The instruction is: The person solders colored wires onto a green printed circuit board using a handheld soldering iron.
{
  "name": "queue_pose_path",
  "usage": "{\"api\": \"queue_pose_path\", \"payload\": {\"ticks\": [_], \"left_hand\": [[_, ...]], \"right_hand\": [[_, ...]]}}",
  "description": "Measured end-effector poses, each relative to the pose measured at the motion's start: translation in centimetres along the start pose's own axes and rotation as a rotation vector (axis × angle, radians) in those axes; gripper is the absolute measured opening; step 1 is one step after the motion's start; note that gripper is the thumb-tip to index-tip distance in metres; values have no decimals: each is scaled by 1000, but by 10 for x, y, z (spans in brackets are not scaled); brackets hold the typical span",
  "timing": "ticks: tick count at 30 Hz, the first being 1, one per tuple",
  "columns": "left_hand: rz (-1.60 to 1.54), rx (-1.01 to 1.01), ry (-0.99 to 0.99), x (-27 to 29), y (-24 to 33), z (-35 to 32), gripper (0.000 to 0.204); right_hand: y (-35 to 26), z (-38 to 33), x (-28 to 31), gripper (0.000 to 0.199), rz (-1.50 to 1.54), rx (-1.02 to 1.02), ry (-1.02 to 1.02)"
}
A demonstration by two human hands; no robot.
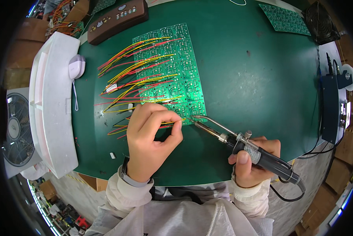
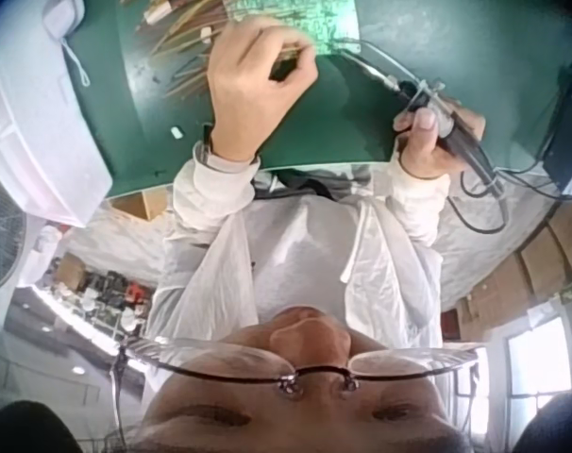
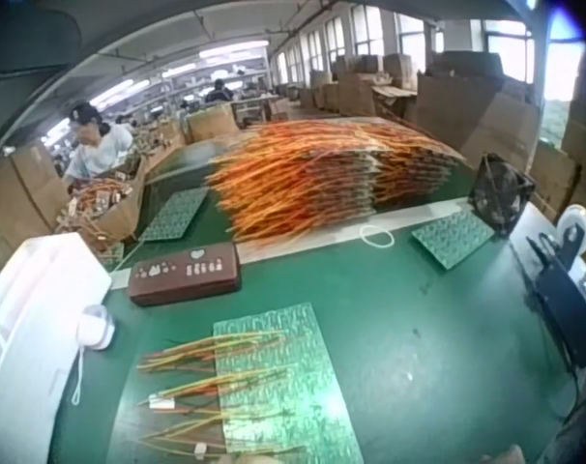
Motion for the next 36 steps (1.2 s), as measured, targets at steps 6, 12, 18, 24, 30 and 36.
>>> {"api": "queue_pose_path", "payload": {"ticks": [6, 12, 18, 24, 30, 36], "left_hand": [[13, -3, 2, -1, -2, 1, 21], [12, -16, 13, -3, -5, 0, 21], [18, -24, 26, -4, -4, -1, 22], [27, -29, 40, -5, -4, -1, 22], [20, -34, 50, -6, -4, -2, 22], [37, -36, 55, -6, -4, -3, 22]], "right_hand": [[1, 1, -2, 36, 17, -29, 17], [1, 2, -3, 36, 22, -18, 33], [1, 1, -3, 35, 4, -7, 43], [-1, 1, -4, 34, 0, -4, 44], [0, 1, -3, 34, -18, 23, 51], [0, 0, -3, 34, -17, 66, 36]]}}
Point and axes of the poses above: each hand's wrist, its own z-axis towards the middle knuckle, its own x-axis out of the back of the hand, y = z × x, the point moved 2 cm from there along z, towards the middle knuckle, and after that the axes turned 9 degrees about -z, right-handed, at the moved point
